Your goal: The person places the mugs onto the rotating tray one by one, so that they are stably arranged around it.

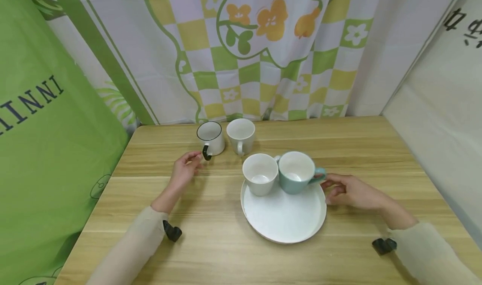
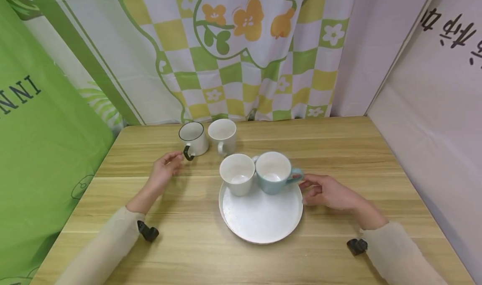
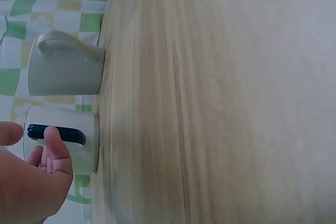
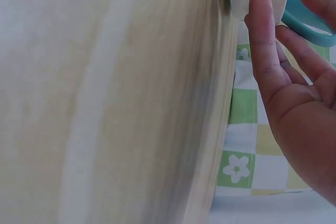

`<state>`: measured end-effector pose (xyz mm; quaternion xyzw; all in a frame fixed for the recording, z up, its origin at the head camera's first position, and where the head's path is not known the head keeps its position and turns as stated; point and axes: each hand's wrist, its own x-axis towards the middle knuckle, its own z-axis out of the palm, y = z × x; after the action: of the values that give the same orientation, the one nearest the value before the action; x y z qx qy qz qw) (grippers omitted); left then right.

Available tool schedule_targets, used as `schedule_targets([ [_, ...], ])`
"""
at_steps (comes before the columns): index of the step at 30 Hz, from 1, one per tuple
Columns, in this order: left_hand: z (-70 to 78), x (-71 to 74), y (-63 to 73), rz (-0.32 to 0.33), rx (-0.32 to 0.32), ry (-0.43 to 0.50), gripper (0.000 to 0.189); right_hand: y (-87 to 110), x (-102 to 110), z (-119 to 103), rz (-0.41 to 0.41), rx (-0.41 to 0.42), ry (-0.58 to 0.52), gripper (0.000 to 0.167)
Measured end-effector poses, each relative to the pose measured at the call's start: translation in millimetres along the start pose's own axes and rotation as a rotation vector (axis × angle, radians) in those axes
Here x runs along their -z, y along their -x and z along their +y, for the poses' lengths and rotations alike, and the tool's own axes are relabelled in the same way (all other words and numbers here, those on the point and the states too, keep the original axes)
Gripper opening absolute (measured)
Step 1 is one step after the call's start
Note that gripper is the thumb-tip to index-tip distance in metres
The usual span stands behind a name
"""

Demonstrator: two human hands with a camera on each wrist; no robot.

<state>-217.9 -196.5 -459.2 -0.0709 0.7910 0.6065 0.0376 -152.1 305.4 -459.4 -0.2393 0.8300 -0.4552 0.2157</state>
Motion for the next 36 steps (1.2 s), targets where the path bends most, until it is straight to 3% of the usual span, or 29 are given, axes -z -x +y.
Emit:
schedule_targets([
  [13,2.1,-4.7,-19.1,-0.040,0.056,0.084,0.041,5.0,-7,0,-0.009,-0.005,-0.099,0.067],
  [21,7.5,-5.4,-25.1,-0.092,0.097,0.061,0.044,6.5,-10,1,-0.012,-0.004,-0.110,0.071],
  [36,8.8,-9.3,-31.2,-0.151,0.046,0.095,0.040,9.0,-9,3,-0.022,0.055,-0.113,0.069],
])
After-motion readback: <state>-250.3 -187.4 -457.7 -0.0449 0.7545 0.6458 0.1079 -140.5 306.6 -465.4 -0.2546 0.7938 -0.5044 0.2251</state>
